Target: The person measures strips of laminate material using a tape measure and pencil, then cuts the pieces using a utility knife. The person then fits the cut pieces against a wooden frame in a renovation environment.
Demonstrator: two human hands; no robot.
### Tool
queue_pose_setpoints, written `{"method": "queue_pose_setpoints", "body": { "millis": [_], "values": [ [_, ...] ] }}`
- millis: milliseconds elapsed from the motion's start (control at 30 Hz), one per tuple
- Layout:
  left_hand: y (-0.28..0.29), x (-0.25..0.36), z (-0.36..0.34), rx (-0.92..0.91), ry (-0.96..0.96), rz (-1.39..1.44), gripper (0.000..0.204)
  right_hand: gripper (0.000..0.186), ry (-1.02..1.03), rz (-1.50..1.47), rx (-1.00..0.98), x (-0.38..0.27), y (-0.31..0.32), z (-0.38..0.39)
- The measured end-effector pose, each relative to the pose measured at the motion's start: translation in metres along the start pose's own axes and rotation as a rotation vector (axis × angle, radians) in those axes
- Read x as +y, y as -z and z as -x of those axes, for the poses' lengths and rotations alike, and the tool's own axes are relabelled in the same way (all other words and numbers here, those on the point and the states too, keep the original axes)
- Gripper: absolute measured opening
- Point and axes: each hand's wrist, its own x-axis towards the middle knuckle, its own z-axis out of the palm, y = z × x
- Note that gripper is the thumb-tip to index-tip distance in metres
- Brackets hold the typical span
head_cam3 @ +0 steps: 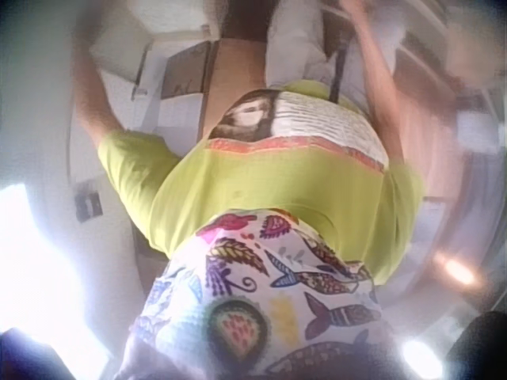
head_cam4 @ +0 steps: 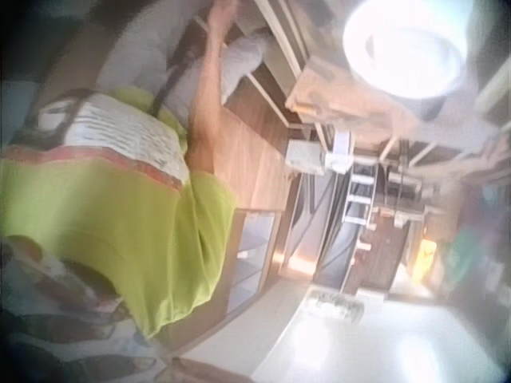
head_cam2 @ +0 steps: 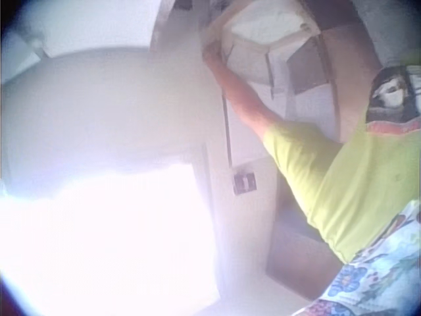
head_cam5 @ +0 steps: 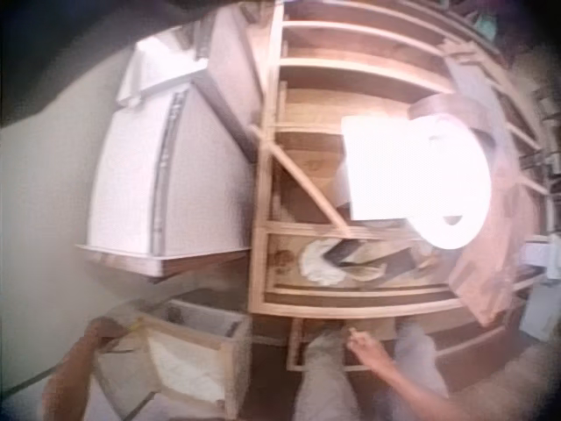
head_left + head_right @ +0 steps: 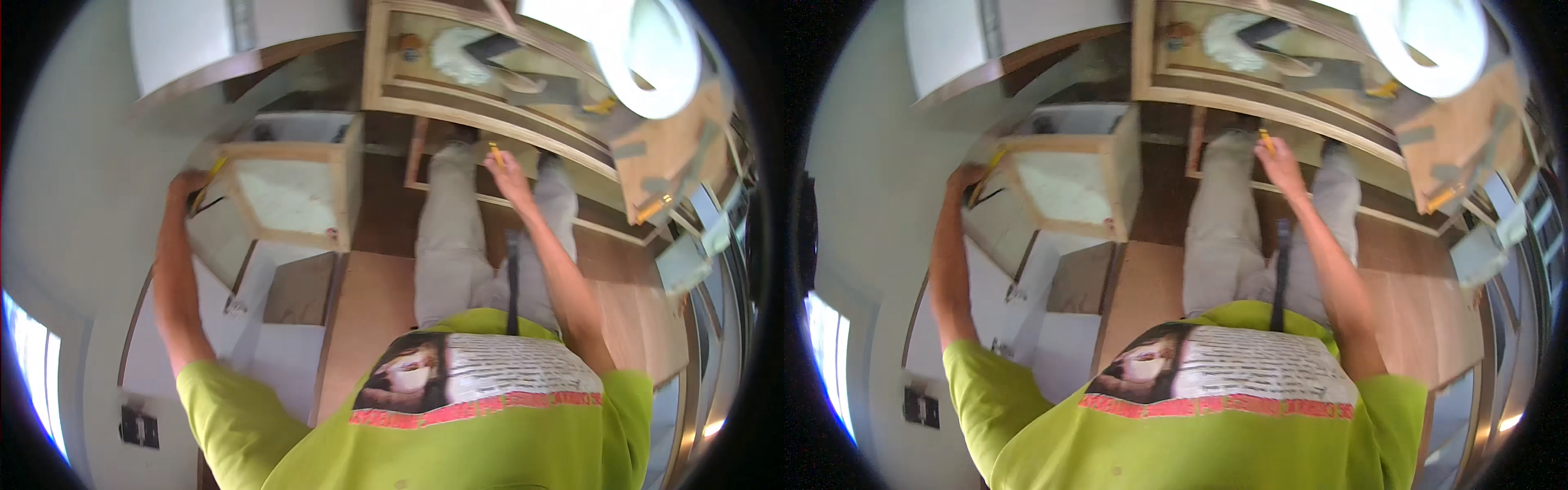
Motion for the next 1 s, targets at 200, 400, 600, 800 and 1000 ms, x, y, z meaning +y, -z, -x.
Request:
{"method": "queue_pose_setpoints", "body": {
  "millis": [200, 400, 600, 800, 1000],
  "values": [
    [-0.039, -0.049, -0.006, -0.175, -0.039, 0.09, 0.049, 0.033, 0.001, 0.019, 0.092, 0.018, 0.009, 0.003],
    [-0.059, 0.05, 0.044, -0.002, -0.703, -0.174, 0.027, 0.033, -0.065, 0.001, 0.094, 0.028, 0.04, 0.011],
    [-0.072, 0.29, 0.155, -0.029, -0.522, 0.419, 0.03, 0.036, 0.035, -0.085, 0.17, 0.047, 0.071, 0.016],
    [-0.079, 0.483, 0.236, -0.006, -0.635, 0.613, 0.03, 0.03, 0.131, -0.226, 0.359, 0.104, 0.147, 0.007],
    [-0.065, 0.629, 0.303, 0.173, -0.691, 0.775, 0.034, 0.033, -0.067, -0.136, 0.813, 0.144, 0.303, -0.027]
  ]
}}
